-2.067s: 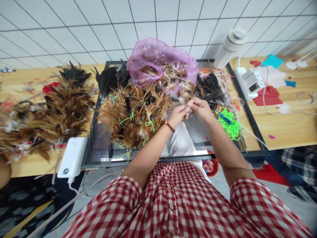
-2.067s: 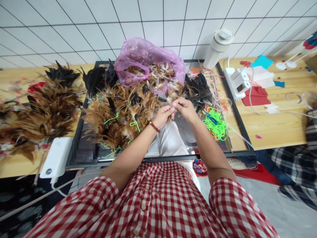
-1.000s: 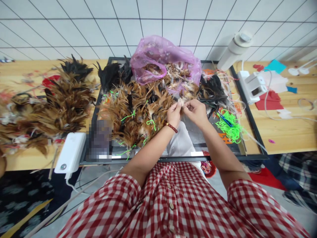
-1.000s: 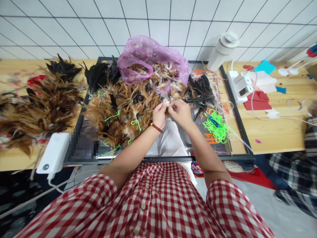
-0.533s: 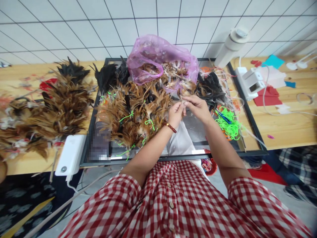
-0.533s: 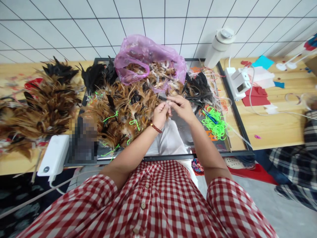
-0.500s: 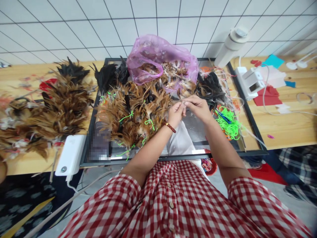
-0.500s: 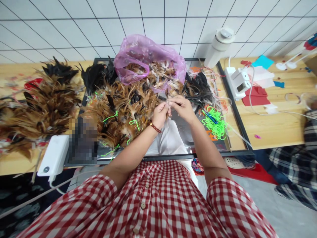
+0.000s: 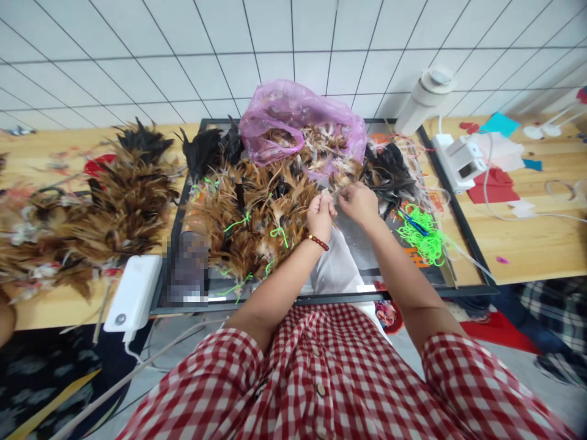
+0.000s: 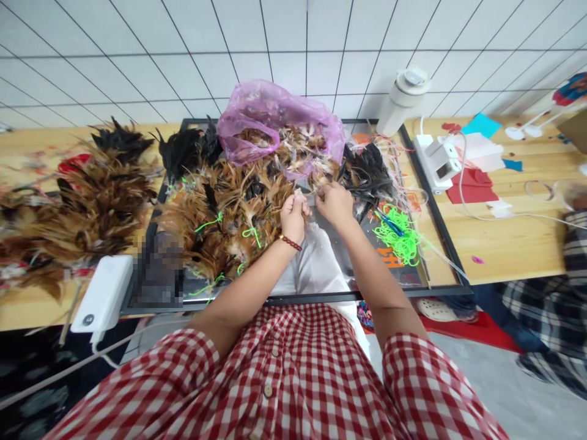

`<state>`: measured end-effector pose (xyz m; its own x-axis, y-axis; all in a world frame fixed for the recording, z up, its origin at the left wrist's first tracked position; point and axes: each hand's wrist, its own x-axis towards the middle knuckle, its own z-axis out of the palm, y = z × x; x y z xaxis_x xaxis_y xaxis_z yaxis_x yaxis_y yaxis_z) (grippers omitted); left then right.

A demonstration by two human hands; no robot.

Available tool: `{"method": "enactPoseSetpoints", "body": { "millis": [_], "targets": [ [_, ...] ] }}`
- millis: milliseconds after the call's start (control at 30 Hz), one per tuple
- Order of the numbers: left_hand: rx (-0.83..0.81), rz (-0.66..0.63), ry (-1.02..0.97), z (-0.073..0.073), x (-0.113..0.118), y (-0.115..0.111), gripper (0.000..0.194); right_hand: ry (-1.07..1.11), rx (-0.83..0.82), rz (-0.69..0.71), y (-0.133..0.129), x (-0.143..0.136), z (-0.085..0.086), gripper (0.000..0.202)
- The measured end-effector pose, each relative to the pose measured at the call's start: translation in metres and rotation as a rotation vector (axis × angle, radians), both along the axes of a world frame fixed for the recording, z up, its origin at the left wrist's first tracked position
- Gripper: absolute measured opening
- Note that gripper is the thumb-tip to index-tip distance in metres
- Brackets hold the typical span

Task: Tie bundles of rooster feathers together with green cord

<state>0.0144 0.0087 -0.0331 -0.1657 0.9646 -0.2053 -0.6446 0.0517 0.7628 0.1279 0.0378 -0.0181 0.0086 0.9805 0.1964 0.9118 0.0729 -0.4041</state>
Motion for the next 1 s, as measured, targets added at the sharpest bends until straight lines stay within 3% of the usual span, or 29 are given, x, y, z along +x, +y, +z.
{"method": "enactPoseSetpoints", "body": {
  "millis": [133, 267, 400, 600, 700, 867, 1000],
  "targets": [
    [-0.043, 0.015, -0.029, 0.001, 0.0, 0.001, 0.03, 0.178, 0.113, 0.002, -0.006, 0.004, 0.005, 0.015],
    [-0.064, 0.047, -0.037, -0.002, 0.0, 0.003, 0.022, 0.387, 0.259, 0.191, -0.023, 0.005, 0.013, 0.017],
    [-0.05, 0.003, -0.075, -0.004, 0.0, 0.003, 0.016, 0.36, 0.231, 0.343, -0.035, -0.006, 0.013, 0.015],
    [-0.021, -0.051, -0.091, -0.002, 0.0, 0.0, 0.018, 0.3, 0.189, 0.266, -0.035, -0.015, 0.006, 0.014],
    [0.009, -0.041, -0.01, -0.007, 0.0, 0.0, 0.019, 0.287, 0.182, 0.232, -0.035, -0.016, 0.006, 0.017],
    [0.014, 0.009, 0.267, -0.016, -0.001, 0.003, 0.015, 0.237, 0.1, 0.426, -0.038, -0.008, 0.014, 0.017],
    [0.025, -0.031, 0.415, -0.014, -0.001, 0.001, 0.017, 0.283, 0.043, 0.455, -0.04, 0.004, 0.021, 0.02]
  ]
}}
